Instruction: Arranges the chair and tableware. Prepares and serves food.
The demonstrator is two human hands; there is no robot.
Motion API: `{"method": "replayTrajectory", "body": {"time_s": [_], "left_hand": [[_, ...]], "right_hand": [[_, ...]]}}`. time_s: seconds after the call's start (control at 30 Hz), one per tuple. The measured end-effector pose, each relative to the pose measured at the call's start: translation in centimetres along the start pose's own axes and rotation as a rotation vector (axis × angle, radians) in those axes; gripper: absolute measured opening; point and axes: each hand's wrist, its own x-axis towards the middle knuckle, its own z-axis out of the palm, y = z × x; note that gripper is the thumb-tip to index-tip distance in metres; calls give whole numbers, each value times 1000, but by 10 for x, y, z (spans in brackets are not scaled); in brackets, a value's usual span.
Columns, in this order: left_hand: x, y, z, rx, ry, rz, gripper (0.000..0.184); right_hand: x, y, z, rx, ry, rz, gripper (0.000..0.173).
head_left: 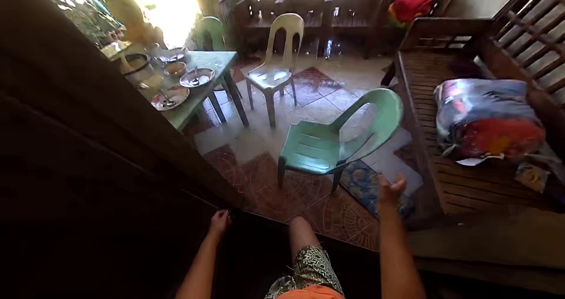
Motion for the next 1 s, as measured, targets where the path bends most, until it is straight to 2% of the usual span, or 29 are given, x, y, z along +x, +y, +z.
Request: {"method": "replayTrajectory", "body": {"time_s": [0.03, 0.1, 0.17, 0.2, 0.27, 0.37, 0.47, 0.57, 0.67, 0.73, 0.87, 1.0], "left_hand": [[17, 37, 11, -7, -27, 46, 40], [44, 85, 35, 67, -143, 140, 39], [68, 104, 58, 179, -325, 176, 38], [79, 103, 67, 234, -404, 160, 38], [96, 93, 76, 312, -504, 32, 38], [89, 66, 55, 383, -555, -334, 42], [79, 56, 16, 338, -466, -635, 43], [80, 71, -14, 287, -345, -733, 40], [93, 101, -20, 222, -280, -693, 38], [105, 127, -16, 210, -272, -621, 38], [136, 195, -7, 274, -192, -471, 37], [175, 250, -5, 224, -154, -379, 36]], "right_hand": [[27, -6, 0, 58, 18, 16, 78], [86, -15, 10, 150, 50, 63, 83], [130, -37, 30, 188, 18, 145, 79], [143, -52, 45, 199, -2, 214, 71], [172, -67, 81, 231, -1, 328, 52], [196, -66, 101, 189, -4, 404, 56], [203, -82, 122, 115, -27, 437, 59], [206, -105, 142, 41, -147, 483, 55], [211, -129, 176, -46, -306, 497, 51], [212, -143, 208, -124, -436, 509, 55], [196, -169, 289, -170, -631, 506, 59], [185, -200, 370, -223, -824, 402, 64]]}}
